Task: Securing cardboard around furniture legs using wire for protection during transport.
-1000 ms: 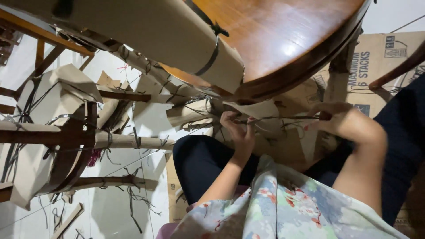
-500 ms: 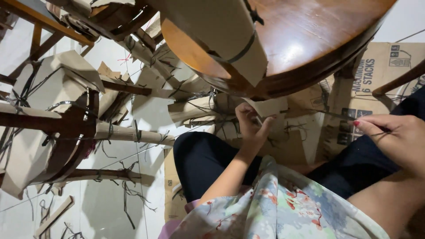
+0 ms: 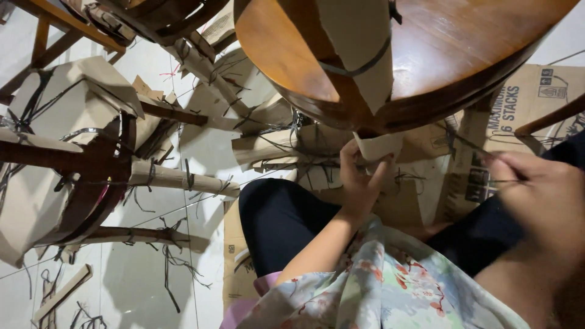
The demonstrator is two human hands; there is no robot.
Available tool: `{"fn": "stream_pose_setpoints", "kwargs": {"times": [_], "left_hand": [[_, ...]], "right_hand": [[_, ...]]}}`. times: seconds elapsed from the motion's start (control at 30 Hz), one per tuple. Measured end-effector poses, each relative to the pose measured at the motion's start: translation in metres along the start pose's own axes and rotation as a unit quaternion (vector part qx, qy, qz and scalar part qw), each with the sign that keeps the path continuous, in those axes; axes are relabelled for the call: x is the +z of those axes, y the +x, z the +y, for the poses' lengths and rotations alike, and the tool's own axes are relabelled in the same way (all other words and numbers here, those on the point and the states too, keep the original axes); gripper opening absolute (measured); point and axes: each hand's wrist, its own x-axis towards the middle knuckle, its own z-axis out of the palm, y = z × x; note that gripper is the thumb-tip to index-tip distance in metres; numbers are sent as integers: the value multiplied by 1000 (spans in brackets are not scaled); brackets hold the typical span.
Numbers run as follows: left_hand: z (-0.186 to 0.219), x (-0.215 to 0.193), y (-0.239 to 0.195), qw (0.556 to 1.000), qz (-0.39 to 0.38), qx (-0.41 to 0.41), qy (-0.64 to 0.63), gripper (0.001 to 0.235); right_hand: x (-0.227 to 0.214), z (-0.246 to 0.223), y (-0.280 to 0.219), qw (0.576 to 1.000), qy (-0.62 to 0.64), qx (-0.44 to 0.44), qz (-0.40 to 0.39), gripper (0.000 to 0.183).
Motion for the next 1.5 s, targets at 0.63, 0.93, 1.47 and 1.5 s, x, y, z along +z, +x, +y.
{"fn": "stream_pose_setpoints", "kwargs": {"times": [0.63, 0.93, 1.47, 1.5], "left_hand": [[-6, 5, -1, 998, 44, 40, -5, 51], [-8, 6, -4, 999, 30, 3, -42, 46], [-78, -6, 15, 912, -10, -35, -410, 40], [-82, -10, 21, 871, -24, -142, -469, 42]], "right_hand": [[117, -71, 20, 943, 122, -203, 232, 18], [146, -69, 20, 944, 97, -228, 217, 17], [157, -85, 33, 934, 256, -206, 140, 63], [158, -83, 34, 933, 261, -209, 131, 65]]}}
